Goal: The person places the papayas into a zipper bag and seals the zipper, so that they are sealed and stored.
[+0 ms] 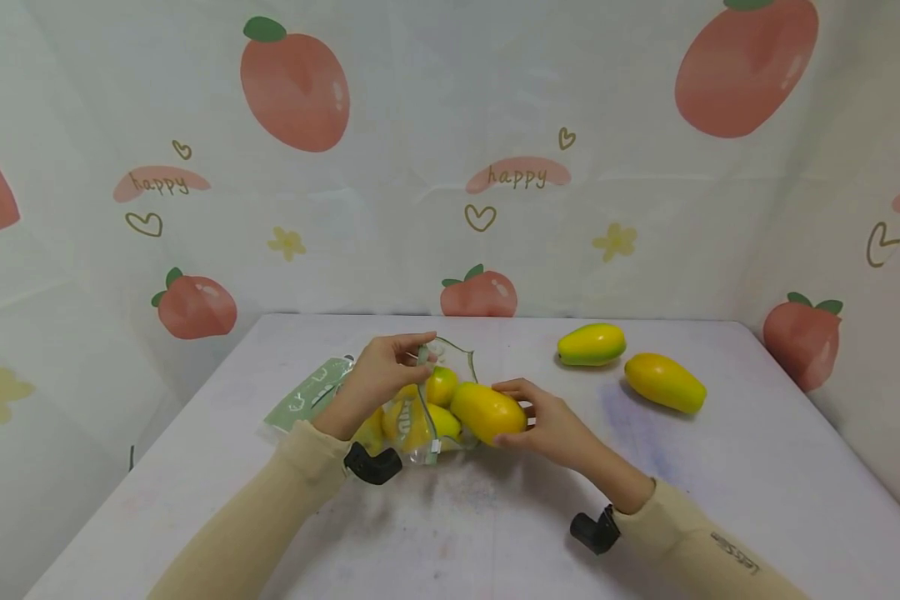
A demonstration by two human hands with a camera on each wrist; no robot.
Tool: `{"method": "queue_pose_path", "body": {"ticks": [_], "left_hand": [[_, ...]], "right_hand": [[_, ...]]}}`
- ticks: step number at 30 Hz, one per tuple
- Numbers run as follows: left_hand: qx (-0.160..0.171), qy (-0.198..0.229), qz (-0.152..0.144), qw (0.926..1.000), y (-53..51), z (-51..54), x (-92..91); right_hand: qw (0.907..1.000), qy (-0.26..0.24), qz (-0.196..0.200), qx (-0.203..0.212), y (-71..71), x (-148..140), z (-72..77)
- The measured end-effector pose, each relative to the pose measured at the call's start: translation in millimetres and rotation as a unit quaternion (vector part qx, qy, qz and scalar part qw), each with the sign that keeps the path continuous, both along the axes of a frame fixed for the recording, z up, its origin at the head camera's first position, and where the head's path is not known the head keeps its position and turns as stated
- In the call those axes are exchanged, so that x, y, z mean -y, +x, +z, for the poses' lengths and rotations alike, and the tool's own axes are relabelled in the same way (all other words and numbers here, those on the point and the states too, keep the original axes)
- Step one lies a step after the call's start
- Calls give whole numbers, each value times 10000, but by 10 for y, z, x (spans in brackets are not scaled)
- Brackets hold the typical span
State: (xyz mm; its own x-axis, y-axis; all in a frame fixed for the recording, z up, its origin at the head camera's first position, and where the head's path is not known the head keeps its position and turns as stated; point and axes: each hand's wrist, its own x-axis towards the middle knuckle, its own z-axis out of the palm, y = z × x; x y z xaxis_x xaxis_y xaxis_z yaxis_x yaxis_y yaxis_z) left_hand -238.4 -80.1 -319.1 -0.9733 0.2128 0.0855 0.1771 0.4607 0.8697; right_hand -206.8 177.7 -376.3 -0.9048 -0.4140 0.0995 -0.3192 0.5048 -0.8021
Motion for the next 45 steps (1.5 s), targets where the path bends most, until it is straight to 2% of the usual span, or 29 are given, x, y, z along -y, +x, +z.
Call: {"method": "queue_pose_path", "body": {"ticks": [15,25,35,45], "left_hand": [[-23,-143,114,9998,-30,4,-31],[-56,-131,87,9999,-14,34,-28],[-171,-145,93,9997,-9,46,-23],[-122,-210,155,9996,-6,67,-20]], "right_hand": [[9999,-5,-43,162,-42,157,42],[9997,-200,109,1,-80,255,92],[9987,-518,23,-4,-115,331,102],[9993,-347,-138,-87,-142,367,137]]}}
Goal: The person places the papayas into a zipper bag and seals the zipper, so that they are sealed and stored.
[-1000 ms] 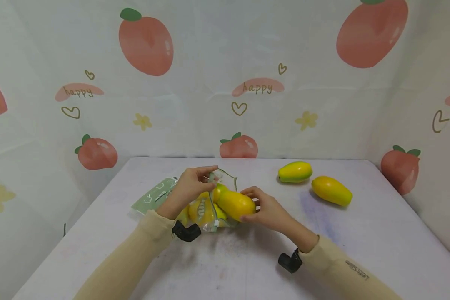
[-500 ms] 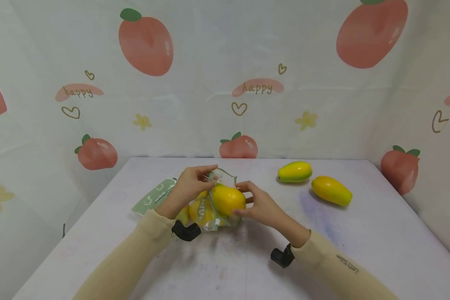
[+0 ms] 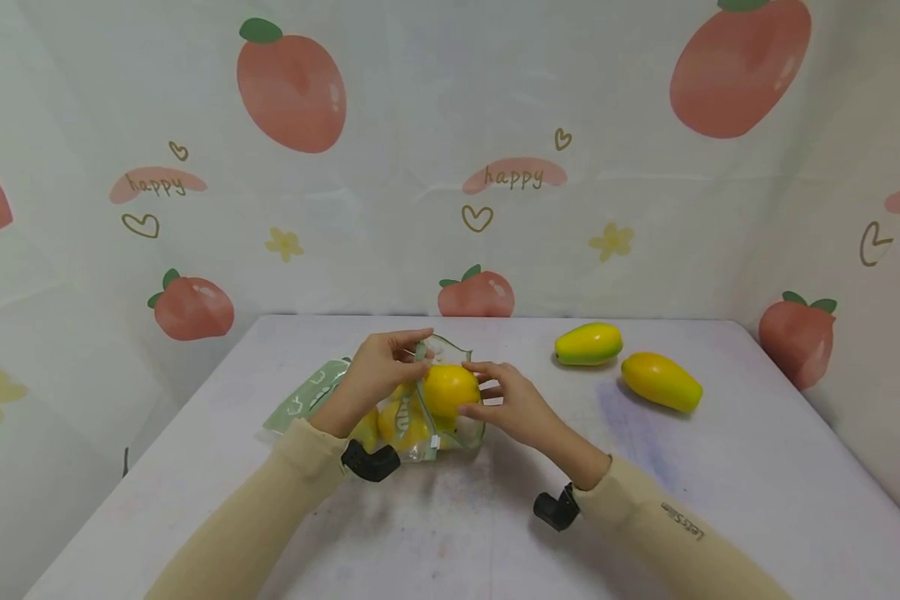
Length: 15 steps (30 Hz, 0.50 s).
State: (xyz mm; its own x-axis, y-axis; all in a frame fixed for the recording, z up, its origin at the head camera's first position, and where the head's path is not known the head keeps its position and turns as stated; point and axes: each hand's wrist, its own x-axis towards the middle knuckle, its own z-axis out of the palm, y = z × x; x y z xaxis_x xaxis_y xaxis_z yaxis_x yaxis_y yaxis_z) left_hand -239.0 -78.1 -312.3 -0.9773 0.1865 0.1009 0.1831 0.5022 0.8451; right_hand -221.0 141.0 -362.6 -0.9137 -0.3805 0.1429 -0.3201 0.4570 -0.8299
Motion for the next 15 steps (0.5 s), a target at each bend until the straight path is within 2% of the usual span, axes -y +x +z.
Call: {"method": "queue_pose_path", "body": {"ticks": [9,15], "left_hand": [[5,192,-43,9998,2,15,23],[29,182,-21,9998,-15,4,27]], "right_hand": [[9995,-240,-192,-39,-37,45,-24],[9990,-110,-433,44,-55,83,-6]]}}
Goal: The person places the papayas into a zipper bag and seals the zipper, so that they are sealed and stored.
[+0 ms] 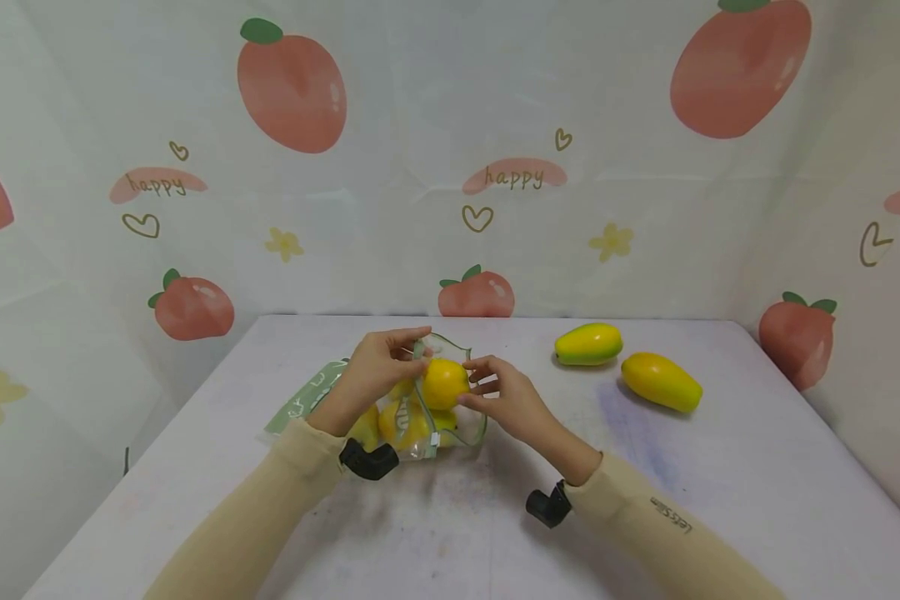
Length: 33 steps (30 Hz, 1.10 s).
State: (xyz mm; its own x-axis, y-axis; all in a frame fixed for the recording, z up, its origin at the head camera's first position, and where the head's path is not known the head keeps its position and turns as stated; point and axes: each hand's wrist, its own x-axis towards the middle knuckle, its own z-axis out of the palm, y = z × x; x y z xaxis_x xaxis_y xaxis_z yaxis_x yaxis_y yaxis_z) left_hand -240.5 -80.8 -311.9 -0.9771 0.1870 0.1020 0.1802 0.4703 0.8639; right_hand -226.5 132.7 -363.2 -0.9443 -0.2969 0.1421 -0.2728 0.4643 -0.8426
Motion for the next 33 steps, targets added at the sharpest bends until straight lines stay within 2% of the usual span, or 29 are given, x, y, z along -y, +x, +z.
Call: {"method": "queue_pose_path", "body": {"ticks": [11,25,33], "left_hand": [[20,-74,99,9999,-13,15,-2],[6,-17,21,10000,18,57,-7],[-84,53,23,9999,9,47,-4]], "right_hand": [[9998,-148,-43,-137,-44,80,26],[9998,-153,27,-137,-84,175,65],[9999,-36,27,-147,-129,219,54]]}}
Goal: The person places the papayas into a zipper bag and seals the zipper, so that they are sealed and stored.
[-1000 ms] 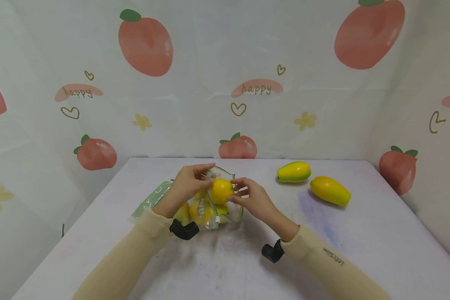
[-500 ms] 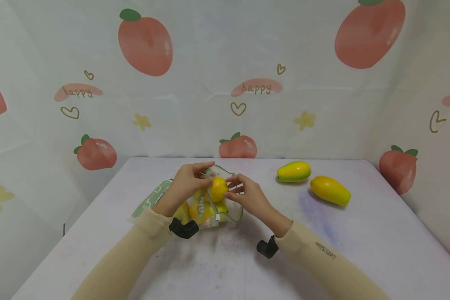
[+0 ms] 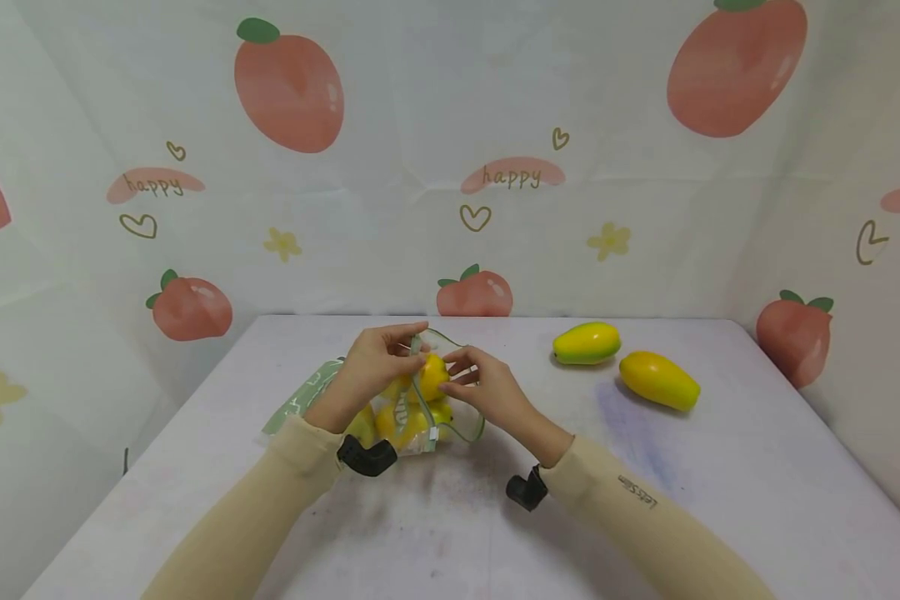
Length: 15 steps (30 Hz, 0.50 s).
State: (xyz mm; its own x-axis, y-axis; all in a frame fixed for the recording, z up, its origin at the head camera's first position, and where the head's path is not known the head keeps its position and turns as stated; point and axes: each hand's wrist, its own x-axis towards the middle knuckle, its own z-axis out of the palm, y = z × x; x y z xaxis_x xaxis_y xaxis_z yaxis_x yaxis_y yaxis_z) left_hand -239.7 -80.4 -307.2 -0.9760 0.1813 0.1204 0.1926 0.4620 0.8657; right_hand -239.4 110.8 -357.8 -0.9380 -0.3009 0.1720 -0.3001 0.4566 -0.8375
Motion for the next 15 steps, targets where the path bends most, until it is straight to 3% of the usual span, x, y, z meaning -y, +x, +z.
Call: {"method": "queue_pose_path", "body": {"ticks": [15], "left_hand": [[55,17,42,10000,-13,5,19]], "right_hand": [[9994,338,121,28,-62,66,25]]}}
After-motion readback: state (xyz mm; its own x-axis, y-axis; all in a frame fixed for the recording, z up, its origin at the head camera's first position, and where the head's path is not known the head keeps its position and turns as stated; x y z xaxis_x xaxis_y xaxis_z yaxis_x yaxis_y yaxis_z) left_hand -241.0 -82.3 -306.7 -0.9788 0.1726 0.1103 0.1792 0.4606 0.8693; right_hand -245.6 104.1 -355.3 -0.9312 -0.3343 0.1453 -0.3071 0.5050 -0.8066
